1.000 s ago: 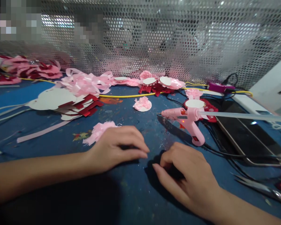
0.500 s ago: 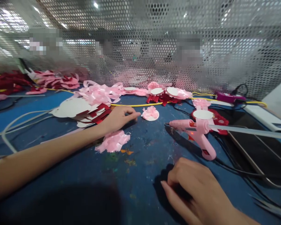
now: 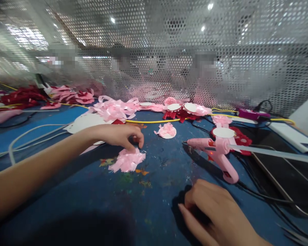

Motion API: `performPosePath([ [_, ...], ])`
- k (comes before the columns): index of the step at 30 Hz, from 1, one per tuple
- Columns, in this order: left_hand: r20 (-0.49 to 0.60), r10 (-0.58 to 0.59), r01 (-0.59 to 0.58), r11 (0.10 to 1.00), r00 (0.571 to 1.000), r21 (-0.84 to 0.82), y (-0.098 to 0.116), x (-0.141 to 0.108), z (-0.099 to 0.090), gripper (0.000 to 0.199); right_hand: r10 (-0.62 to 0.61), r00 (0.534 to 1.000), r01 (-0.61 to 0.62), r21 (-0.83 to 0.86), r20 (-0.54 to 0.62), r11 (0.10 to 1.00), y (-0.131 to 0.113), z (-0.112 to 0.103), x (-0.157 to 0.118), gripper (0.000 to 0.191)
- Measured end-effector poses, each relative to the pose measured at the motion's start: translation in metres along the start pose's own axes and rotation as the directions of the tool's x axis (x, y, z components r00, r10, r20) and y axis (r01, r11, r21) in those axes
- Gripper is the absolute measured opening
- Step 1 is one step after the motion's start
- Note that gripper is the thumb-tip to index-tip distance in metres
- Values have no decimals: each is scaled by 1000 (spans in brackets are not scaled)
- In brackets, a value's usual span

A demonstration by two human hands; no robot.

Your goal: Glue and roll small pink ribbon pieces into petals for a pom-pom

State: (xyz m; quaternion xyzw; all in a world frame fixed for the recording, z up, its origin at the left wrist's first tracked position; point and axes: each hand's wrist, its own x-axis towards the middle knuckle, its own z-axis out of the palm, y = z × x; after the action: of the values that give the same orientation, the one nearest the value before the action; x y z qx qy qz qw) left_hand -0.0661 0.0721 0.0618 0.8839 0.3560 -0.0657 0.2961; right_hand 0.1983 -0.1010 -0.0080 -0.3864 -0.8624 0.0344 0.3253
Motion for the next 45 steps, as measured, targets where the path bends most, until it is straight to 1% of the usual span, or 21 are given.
performPosePath([
  [4, 61, -9, 11, 1000, 998, -27, -2, 0, 3, 4, -20, 1000, 20, 8, -24, 1000, -1, -1, 2, 25],
  [7, 62, -30, 34, 998, 998, -59, -1, -3, 1, 2, -39, 998, 39, -6, -49, 999, -1, -1, 5, 26],
  [11, 43, -77, 81, 992, 996, -100, 10, -14, -7, 6, -36, 998, 36, -2, -42, 999, -3, -2, 6, 26],
  [14, 45, -104, 108, 991, 994, -76, 23, -26, -12, 8, -27, 999, 27, -20, -29, 999, -1, -5, 1, 27],
  [16, 30, -119, 119, 993, 992, -4, 34, -34, -14, 11, 9, 999, -13, -81, -48, 997, 7, -9, -5, 28],
  [19, 15, -95, 93, 993, 995, 70, 49, -44, -17, 14, 109, 990, -122, -168, -85, 978, 23, -14, -12, 24],
  [21, 59, -42, 40, 998, 997, 40, 54, -47, -19, 14, 175, 977, -196, -185, -125, 963, 32, -16, -14, 23],
  [23, 57, -26, 25, 1000, 998, 14, 54, -46, -20, 13, 212, 967, -236, -181, -144, 955, 35, -16, -15, 24],
  [25, 21, -82, 83, 996, 996, -19, 51, -45, -21, 13, 201, 968, -227, -180, -151, 957, 33, -16, -15, 24],
  [27, 11, -136, 136, 987, 991, -85, 47, -42, -22, 13, 163, 971, -195, -185, -177, 963, 29, -16, -18, 23],
  [29, -29, -115, 109, 984, 993, -143, 46, -40, -20, 12, 183, 949, -235, -191, -255, 953, 28, -17, -23, 22],
  [30, -75, -81, 68, 985, 994, -160, 47, -39, -17, 11, 217, 919, -290, -195, -328, 937, 31, -19, -25, 23],
  [31, -125, -41, 18, 983, 991, -183, 49, -37, -13, 11, 261, 878, -360, -196, -401, 912, 35, -20, -27, 24],
  [33, -190, 26, -80, 957, 981, -279, 54, -31, 0, 10, 314, 770, -496, -212, -556, 842, 48, -24, -30, 26],
  [35, -197, 27, -117, 878, 980, -464, 59, -22, 21, 9, 384, 807, -529, -261, -448, 807, 64, -27, -30, 25],
  [36, -200, 15, -126, 823, 980, -553, 60, -17, 33, 8, 403, 828, -525, -285, -390, 802, 71, -28, -30, 30],
  [38, -270, -26, -169, 720, 963, -673, 62, -7, 59, 15, 381, 876, -466, -317, -295, 826, 81, -25, -30, 46],
  [40, -333, -75, -208, 648, 940, -733, 63, 2, 83, 21, 351, 898, -428, -339, -266, 838, 84, -20, -31, 55],
  [41, -339, -84, -216, 622, 937, -753, 64, 4, 93, 22, 357, 894, -436, -341, -271, 833, 84, -18, -31, 55],
  [42, -353, -90, -233, 596, 931, -768, 65, 6, 100, 22, 388, 878, -467, -327, -279, 822, 82, -15, -31, 53],
  [45, -369, -75, -270, 552, 926, -789, 67, 7, 111, 21, 494, 837, -540, -209, -235, 815, 75, -13, -29, 43],
])
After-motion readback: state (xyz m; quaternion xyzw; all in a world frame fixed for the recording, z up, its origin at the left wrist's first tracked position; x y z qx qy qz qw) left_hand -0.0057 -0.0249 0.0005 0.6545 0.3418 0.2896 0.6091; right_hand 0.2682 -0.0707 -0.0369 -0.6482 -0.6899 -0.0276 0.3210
